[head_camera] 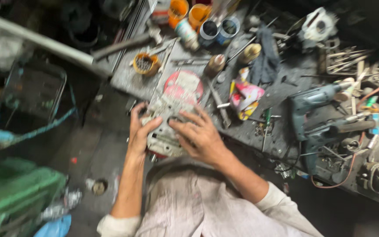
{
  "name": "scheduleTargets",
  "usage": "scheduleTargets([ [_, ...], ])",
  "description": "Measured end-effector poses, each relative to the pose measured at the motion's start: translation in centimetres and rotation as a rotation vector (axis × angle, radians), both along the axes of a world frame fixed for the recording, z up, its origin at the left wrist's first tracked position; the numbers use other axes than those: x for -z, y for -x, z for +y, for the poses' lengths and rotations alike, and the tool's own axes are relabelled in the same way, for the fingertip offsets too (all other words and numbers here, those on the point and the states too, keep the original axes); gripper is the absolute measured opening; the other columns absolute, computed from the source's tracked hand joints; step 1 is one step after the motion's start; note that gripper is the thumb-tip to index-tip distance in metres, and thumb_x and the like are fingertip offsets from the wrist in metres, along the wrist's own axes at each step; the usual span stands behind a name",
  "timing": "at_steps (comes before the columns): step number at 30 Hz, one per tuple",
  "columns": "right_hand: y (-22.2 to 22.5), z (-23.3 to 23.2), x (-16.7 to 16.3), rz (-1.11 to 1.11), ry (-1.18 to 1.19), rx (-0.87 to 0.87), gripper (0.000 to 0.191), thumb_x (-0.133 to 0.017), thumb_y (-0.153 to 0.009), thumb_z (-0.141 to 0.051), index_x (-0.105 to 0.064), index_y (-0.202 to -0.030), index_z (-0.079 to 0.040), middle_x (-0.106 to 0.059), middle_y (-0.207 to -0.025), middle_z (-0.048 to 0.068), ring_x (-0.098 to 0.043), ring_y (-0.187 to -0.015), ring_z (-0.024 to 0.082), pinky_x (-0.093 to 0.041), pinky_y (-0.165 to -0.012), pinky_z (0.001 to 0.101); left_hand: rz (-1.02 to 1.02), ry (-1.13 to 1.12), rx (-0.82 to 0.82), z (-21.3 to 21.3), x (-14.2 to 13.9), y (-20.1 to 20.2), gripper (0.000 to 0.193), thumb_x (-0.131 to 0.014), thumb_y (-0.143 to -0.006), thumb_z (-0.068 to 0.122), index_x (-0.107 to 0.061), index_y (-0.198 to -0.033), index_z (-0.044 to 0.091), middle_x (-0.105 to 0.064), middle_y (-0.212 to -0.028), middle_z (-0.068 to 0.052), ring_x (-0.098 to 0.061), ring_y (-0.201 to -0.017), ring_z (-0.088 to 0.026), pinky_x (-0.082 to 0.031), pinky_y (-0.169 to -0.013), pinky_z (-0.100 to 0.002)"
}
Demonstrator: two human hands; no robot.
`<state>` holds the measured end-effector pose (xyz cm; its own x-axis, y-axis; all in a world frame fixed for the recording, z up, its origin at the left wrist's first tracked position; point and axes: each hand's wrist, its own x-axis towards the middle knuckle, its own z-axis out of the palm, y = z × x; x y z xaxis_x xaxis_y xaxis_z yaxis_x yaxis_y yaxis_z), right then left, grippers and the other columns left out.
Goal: The person works on a metal engine component clamped in a vise, using a socket wrench to tighten bolts and a cloth to wipe the surface. They also handle a small metal ring and inspect the part while another person works nearby.
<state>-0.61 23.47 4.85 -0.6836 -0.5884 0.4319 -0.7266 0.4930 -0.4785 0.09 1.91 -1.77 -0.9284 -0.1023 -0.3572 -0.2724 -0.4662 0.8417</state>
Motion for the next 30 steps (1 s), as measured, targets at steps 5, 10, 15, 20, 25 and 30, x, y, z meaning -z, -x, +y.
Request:
scheduleTargets([
  [5, 0.7, -0.3, -1.2, 0.044, 0.089, 0.031, 0.041, -0.078, -0.077, -0.005, -0.07, -0.116, -0.013, -0.067, -0.105, 0.007, -0.064, -0.113, 0.026, -0.044, -0.112, 0.0521, 0.019, -0.004, 0.02, -0.1, -0.3, 0.4, 0.065, -0.074, -0.075, 0.014, -0.052, -0.136, 0.006, -0.065, -0.119, -0.014, -0.064, -0.107, -0.024, -0.052, -0.093, -0.038],
  [10, 0.5, -1.2, -1.6, 0.112, 0.194, 0.082, 0.045, -0.077, -0.077, -0.001, -0.068, -0.121, -0.007, -0.065, -0.104, 0.009, -0.063, -0.105, 0.032, -0.048, -0.099, 0.0493, 0.033, 0.054, -0.024, 0.1, 0.3, 0.9, 0.068, -0.072, -0.074, 0.013, -0.05, -0.137, 0.006, -0.061, -0.127, -0.015, -0.06, -0.115, -0.024, -0.048, -0.097, -0.037],
  [15, 0.3, -1.4, -0.3, 0.201, 0.391, 0.137, 0.045, -0.077, -0.077, 0.007, -0.062, -0.117, -0.006, -0.067, -0.105, 0.008, -0.064, -0.101, 0.03, -0.052, -0.092, 0.0444, -0.059, 0.084, -0.062, 0.3, 0.6, 1.3, 0.072, -0.073, -0.073, 0.014, -0.049, -0.141, 0.008, -0.056, -0.126, -0.016, -0.056, -0.117, -0.028, -0.046, -0.098, -0.039],
  [20, 0.7, -1.7, 0.1, 0.217, 0.411, 0.145, 0.042, -0.077, -0.08, 0.008, -0.061, -0.116, -0.007, -0.068, -0.105, 0.008, -0.065, -0.099, 0.028, -0.053, -0.089, 0.0418, -0.046, 0.205, -0.055, 0.1, 0.3, 1.6, 0.074, -0.075, -0.072, 0.018, -0.049, -0.14, 0.008, -0.056, -0.128, -0.013, -0.056, -0.119, -0.024, -0.046, -0.099, -0.037],
  [25, 0.6, -2.2, -0.8, 0.149, 0.368, 0.094, 0.04, -0.086, -0.078, -0.003, -0.065, -0.113, -0.008, -0.069, -0.104, 0.005, -0.064, -0.097, 0.027, -0.049, -0.087, 0.0418, -0.084, 0.151, -0.021, -0.5, -0.3, 1.2, 0.066, -0.074, -0.076, 0.02, -0.054, -0.137, 0.006, -0.062, -0.12, -0.015, -0.062, -0.108, -0.024, -0.049, -0.091, -0.036],
  [30, 0.4, -2.2, -2.1, 0.065, 0.186, 0.124, 0.028, -0.081, -0.077, -0.006, -0.072, -0.102, -0.014, -0.07, -0.104, 0.001, -0.062, -0.1, 0.024, -0.045, -0.092, 0.0425, -0.105, 0.037, -0.014, 0.0, -1.6, 1.3, 0.055, -0.073, -0.076, 0.017, -0.059, -0.128, 0.004, -0.071, -0.11, -0.014, -0.068, -0.095, -0.021, -0.053, -0.081, -0.034],
])
